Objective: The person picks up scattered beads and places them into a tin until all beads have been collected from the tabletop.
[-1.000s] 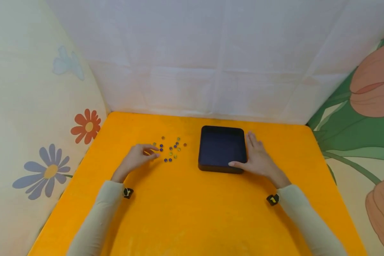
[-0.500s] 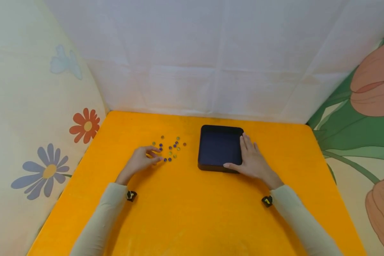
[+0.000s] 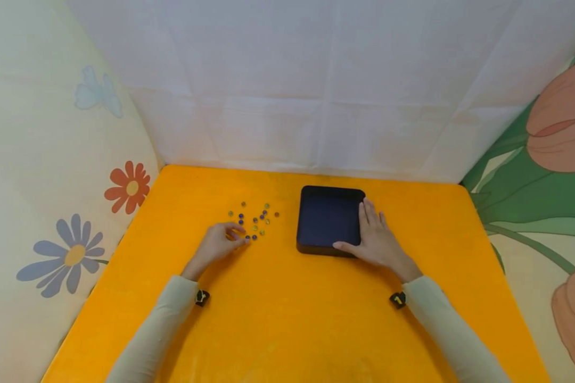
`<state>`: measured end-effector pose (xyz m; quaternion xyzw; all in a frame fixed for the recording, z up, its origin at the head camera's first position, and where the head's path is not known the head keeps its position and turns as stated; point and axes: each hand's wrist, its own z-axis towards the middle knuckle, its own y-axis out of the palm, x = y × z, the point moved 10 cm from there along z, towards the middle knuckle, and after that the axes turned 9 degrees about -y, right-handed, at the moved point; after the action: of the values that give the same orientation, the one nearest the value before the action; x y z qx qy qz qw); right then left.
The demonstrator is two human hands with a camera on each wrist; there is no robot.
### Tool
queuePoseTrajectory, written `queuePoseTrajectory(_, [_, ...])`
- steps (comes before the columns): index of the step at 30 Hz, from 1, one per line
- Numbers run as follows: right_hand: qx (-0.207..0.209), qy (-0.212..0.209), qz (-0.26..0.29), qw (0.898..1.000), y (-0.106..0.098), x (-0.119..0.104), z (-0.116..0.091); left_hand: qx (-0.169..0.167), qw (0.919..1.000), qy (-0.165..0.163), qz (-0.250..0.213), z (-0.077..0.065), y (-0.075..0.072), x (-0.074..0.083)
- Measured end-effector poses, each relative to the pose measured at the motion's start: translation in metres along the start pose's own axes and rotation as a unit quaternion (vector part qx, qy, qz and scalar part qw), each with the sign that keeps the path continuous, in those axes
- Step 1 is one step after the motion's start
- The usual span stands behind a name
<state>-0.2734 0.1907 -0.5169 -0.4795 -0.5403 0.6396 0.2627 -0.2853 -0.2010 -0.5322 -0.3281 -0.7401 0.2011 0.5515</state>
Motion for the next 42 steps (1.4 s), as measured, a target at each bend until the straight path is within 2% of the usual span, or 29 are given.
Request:
queuePoseTrajectory(4, [-0.005, -0.001, -0.005, 1.0, 0.001, -0.001, 0.001, 0.009, 0.9999, -0.003, 0.009, -0.001, 0.002, 0.001])
queuePoseTrajectory(20, [-0.002, 0.008, -0.005, 1.0, 0.003, 0.004, 0.002, 0.031, 0.9982, 0.035, 0.039, 0.0, 0.003, 0.01])
queuePoseTrajectory(27, [-0.015, 0.01, -0.011, 1.0, 0.004, 0.001, 0.0, 0.034, 0.9979, 0.027, 0.048, -0.001, 0.003, 0.011])
queuePoseTrajectory(42, [-0.005, 0.011, -0.002, 1.0, 0.004, 0.0, -0.001, 0.032, 0.9982, 0.016, 0.047, 0.0, 0.004, 0.01])
